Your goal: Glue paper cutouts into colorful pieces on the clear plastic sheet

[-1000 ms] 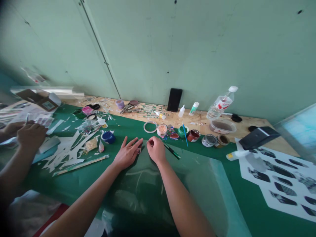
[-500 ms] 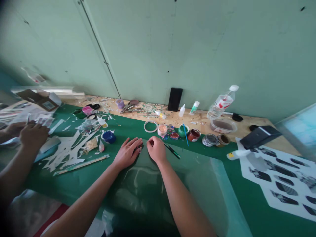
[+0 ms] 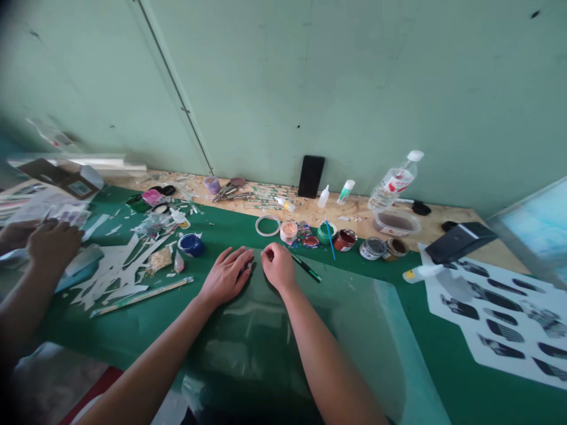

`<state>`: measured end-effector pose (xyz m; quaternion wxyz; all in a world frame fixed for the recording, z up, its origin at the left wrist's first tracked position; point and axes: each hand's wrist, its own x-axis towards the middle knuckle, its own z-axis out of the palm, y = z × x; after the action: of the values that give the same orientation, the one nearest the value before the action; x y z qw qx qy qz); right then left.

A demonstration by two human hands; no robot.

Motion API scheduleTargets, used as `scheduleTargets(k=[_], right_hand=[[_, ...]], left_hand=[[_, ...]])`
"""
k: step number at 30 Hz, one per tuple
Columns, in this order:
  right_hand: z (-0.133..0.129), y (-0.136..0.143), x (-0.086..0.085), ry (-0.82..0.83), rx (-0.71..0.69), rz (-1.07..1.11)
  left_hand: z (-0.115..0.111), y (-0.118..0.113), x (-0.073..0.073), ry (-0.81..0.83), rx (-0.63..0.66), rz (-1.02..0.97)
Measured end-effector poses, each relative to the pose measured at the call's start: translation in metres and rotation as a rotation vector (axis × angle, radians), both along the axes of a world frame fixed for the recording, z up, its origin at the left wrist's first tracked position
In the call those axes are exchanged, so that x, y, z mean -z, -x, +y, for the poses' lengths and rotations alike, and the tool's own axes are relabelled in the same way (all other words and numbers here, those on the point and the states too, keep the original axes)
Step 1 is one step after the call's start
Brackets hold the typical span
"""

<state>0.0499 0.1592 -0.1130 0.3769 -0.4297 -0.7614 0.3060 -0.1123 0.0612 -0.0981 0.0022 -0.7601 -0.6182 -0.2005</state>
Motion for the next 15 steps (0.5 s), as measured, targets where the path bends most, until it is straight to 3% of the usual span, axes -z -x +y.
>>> scheduleTargets(k=[15], right_hand=[[0.001, 0.0, 0.0, 0.007, -0.003, 0.01]], left_hand=[[-0.008, 0.002, 0.001, -0.014, -0.009, 0.036]])
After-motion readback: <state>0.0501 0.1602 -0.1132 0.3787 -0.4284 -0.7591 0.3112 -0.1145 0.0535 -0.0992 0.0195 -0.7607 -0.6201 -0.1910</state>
